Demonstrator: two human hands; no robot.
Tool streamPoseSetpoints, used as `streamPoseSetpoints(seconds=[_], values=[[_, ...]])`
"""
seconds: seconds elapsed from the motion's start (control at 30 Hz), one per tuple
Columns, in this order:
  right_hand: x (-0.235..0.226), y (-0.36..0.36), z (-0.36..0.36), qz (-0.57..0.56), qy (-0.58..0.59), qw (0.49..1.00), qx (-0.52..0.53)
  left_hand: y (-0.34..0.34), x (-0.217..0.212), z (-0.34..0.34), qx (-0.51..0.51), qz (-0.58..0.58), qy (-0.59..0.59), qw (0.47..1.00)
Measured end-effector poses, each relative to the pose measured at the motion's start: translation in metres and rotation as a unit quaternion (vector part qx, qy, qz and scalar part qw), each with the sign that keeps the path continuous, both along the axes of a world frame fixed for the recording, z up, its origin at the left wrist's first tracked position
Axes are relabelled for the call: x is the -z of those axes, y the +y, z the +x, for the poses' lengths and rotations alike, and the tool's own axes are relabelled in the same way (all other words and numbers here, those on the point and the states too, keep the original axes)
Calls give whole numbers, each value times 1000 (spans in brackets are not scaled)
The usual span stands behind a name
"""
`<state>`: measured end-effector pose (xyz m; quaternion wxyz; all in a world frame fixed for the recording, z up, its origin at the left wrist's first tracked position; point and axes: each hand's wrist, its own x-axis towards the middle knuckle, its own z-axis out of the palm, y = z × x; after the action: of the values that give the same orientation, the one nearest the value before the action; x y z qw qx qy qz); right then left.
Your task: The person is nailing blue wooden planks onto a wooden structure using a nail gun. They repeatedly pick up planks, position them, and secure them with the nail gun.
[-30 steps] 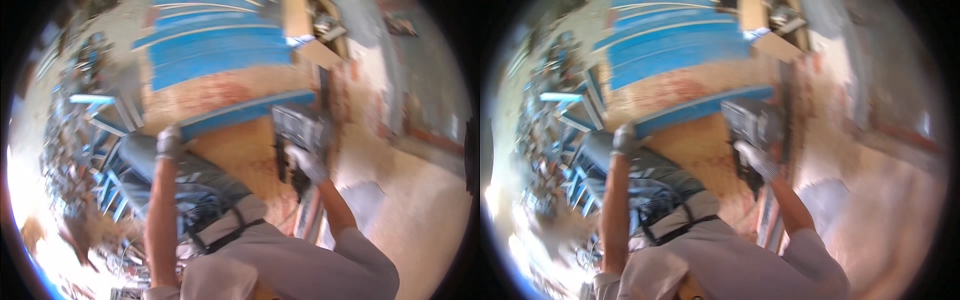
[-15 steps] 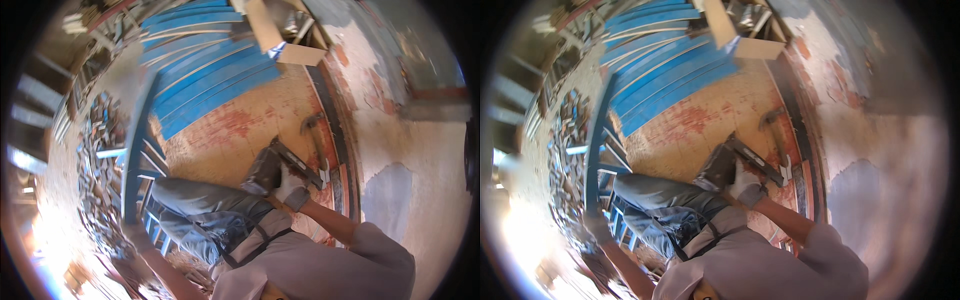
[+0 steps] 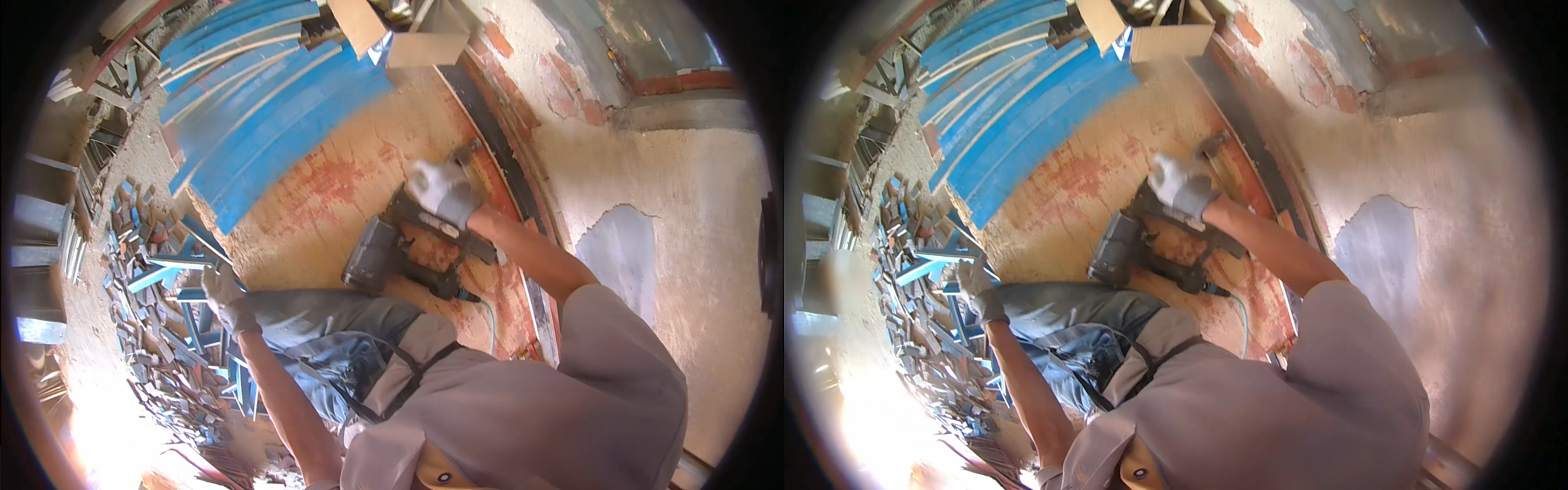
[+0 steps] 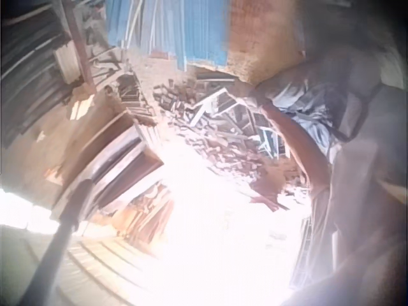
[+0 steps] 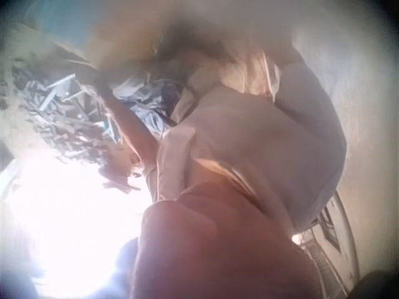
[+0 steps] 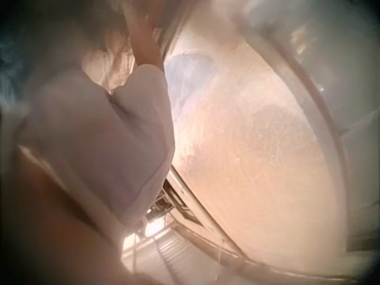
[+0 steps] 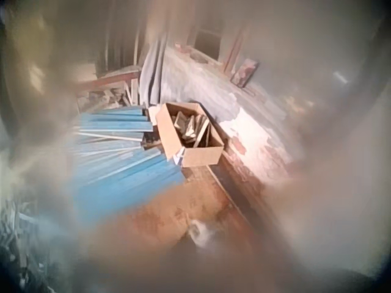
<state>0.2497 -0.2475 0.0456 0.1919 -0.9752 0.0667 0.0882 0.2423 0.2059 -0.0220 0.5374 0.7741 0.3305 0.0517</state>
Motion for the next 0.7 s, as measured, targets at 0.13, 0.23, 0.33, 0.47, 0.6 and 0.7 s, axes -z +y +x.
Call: streamPoseSetpoints(seconds=[0.13,0.23,0.33,0.47,0.6,0.7], values=[[42,-57,115,-27,-179,983,45,-30,14,51,125,195,31,972],[57,-60,182,44,-130,982,129,-33,12,85,150,123,64,979],[75,-16,220,157,-124,962,187,-11,38,101,97,27,-70,992],[122,-31,199,237,-240,923,188,-41,6,103,104,-19,0,994],[88,-24,170,326,-86,910,241,-14,21,79,38,-23,-27,999],[88,-49,129,327,-34,917,224,-24,32,56,8,40,-22,999]])
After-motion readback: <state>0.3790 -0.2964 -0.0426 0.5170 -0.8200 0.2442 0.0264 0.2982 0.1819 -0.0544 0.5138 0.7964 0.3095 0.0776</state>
